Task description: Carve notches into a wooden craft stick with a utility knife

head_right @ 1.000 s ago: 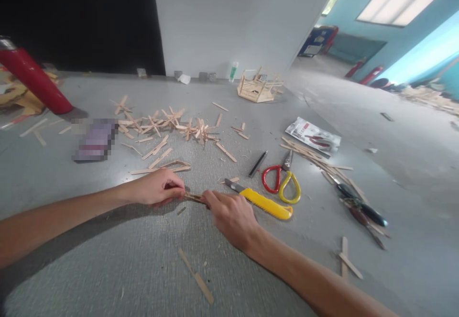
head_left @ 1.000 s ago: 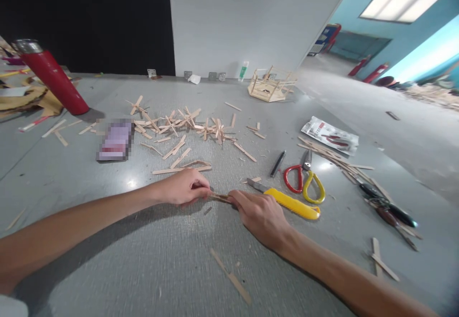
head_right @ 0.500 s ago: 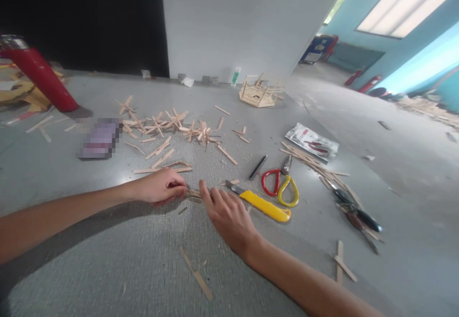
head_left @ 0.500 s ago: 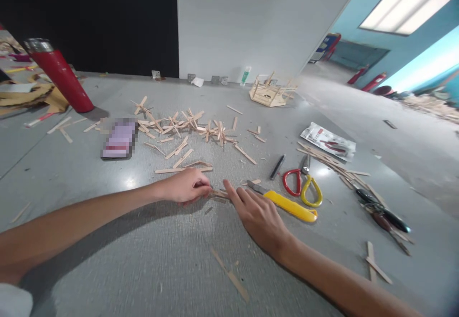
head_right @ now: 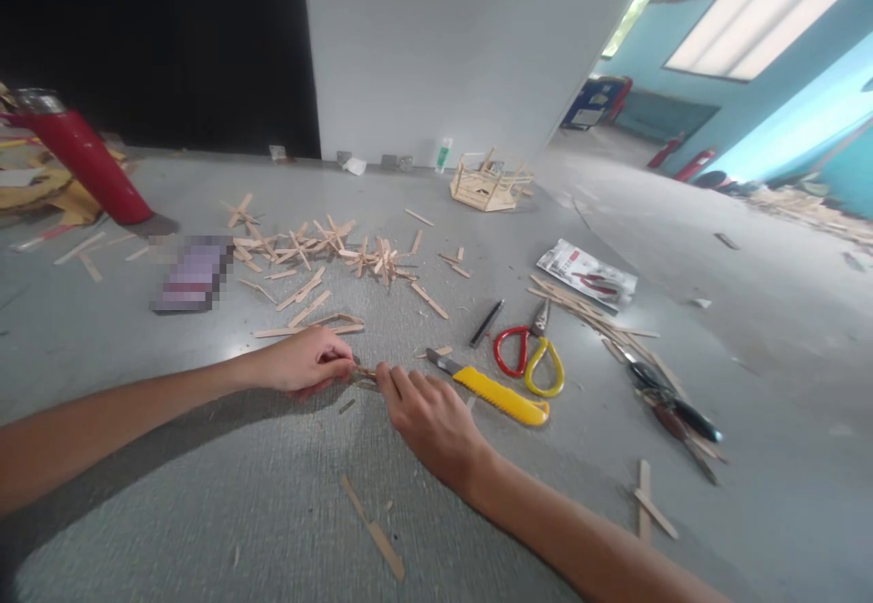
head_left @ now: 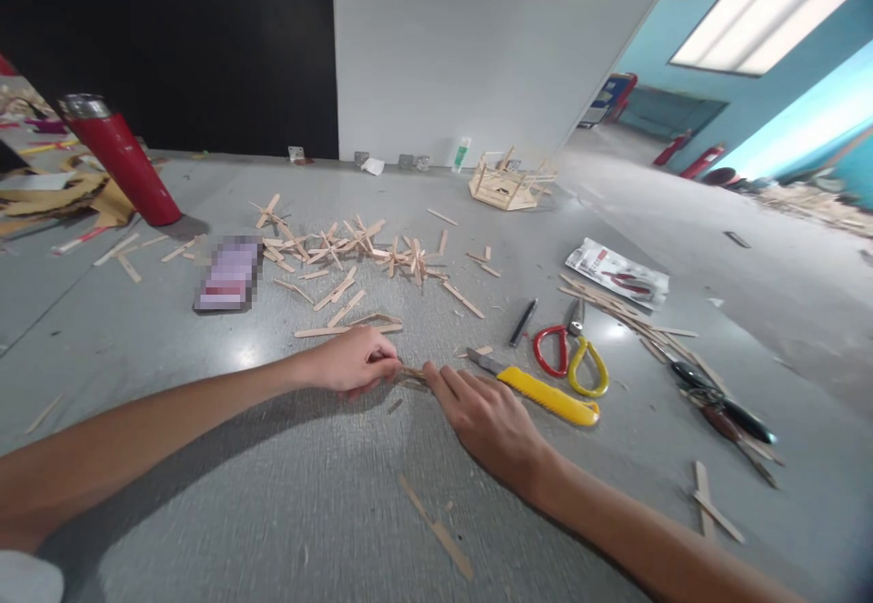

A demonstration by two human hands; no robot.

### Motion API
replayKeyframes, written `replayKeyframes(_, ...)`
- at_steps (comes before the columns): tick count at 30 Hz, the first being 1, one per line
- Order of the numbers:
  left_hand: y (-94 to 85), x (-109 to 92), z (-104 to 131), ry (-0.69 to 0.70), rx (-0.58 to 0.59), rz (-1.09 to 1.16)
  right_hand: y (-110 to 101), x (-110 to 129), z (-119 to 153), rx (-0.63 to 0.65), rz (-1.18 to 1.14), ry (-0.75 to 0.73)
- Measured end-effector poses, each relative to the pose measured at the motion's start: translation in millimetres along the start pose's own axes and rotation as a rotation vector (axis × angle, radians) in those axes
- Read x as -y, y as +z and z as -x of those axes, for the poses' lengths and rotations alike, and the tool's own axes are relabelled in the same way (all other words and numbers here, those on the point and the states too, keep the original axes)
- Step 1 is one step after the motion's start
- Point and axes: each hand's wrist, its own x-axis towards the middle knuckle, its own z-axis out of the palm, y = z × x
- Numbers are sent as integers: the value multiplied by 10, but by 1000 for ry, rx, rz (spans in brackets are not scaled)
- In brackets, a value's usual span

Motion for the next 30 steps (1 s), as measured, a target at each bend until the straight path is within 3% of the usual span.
replayKeyframes(18,11,-10,7,32,-13,-25,-109,23,-96,247,1,7)
replayKeyframes(25,19,-12,5,47,-32,-58,-234,74,-106,219,54,8)
replayKeyframes(30,-2,-37,9,35,-13,-52,-206,75,-78,204,84,15)
